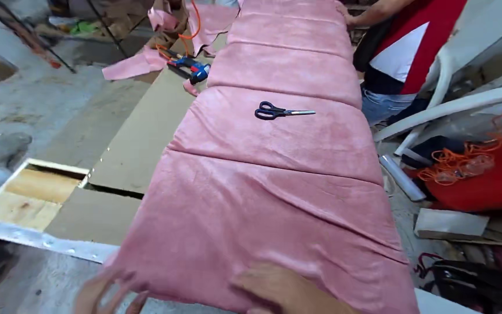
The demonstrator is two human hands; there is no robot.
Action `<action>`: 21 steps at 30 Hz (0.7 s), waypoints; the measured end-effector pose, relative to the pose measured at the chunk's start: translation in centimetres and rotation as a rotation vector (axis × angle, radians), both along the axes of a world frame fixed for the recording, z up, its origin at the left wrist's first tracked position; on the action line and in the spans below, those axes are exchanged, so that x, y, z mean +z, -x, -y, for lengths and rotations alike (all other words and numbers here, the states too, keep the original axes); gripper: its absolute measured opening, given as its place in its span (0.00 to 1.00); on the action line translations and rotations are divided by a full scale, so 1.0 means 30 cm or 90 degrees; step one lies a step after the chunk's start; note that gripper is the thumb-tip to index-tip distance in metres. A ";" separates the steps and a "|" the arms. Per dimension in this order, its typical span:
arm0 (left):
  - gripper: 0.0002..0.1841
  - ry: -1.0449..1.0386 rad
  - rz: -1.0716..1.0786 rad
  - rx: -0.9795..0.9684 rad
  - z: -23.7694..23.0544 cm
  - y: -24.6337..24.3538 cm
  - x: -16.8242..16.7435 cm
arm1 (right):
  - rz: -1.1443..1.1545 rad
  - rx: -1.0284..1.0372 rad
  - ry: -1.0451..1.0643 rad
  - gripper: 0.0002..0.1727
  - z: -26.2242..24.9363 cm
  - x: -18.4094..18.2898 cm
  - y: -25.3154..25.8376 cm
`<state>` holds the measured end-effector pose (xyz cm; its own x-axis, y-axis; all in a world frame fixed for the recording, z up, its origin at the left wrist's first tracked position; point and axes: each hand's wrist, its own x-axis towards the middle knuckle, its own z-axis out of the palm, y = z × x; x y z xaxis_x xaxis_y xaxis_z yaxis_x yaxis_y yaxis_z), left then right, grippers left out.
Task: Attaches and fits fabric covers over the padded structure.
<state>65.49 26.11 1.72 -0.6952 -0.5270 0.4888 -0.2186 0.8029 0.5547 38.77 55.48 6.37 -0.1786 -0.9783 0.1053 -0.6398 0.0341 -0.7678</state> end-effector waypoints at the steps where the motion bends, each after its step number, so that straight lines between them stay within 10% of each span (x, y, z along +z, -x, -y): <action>1: 0.15 0.014 0.058 -0.109 0.038 0.067 0.094 | -0.028 -0.149 0.059 0.17 -0.022 0.002 -0.039; 4: 0.13 0.071 0.111 -0.234 -0.030 0.381 0.254 | -0.266 -0.538 0.039 0.21 -0.074 -0.003 0.064; 9: 0.20 0.096 0.188 -0.471 -0.124 1.001 0.125 | -0.292 -0.590 -0.032 0.12 0.108 -0.120 0.275; 16: 0.05 0.165 0.229 -0.514 -0.135 1.084 0.037 | -0.259 -0.491 -0.055 0.04 0.129 -0.135 0.304; 21: 0.03 0.169 0.288 -0.527 -0.139 1.091 0.052 | -0.293 -0.495 -0.116 0.26 -0.052 -0.070 0.494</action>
<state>32.77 30.27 3.28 -0.9467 0.2997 0.1180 0.3221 0.8848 0.3367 23.96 57.04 4.27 -0.7711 -0.6090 0.1860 -0.6276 0.6775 -0.3835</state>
